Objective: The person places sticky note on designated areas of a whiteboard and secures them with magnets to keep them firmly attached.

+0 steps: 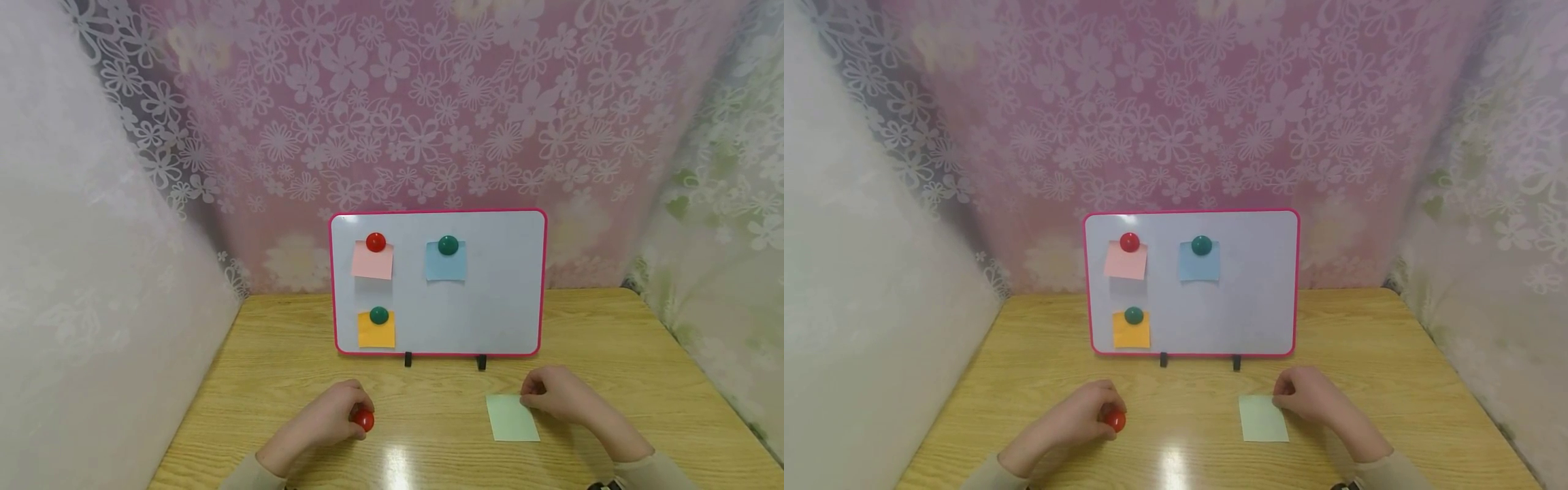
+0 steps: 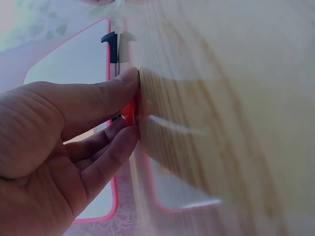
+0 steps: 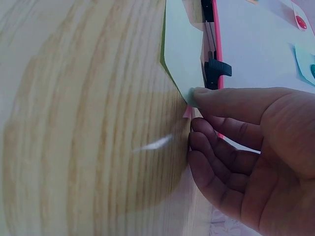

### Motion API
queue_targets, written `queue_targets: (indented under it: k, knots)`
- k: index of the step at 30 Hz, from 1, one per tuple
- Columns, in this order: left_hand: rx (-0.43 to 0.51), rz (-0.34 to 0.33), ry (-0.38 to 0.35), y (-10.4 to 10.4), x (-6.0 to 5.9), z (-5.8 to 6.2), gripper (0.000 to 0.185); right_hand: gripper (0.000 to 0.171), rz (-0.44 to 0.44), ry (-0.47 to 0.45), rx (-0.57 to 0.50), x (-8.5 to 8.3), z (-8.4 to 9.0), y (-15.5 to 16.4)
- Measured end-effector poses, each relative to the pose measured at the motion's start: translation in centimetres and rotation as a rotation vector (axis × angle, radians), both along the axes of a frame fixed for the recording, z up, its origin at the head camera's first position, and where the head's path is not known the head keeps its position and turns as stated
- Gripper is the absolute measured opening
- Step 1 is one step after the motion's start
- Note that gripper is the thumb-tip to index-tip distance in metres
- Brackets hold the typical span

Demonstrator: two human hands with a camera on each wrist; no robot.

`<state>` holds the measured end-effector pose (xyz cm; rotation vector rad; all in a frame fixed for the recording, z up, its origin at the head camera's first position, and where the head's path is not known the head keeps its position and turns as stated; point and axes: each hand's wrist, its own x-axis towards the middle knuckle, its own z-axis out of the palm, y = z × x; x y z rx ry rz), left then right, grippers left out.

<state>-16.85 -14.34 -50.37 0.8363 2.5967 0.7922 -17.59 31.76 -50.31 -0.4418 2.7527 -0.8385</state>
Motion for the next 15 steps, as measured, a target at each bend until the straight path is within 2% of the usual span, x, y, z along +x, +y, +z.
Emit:
queue_targets:
  k: [15]
  knots:
    - [0.011,-0.005,-0.023,0.07,-0.17,-0.10,0.029,0.010,-0.006,0.015,-0.022,-0.09,-0.06,0.36]
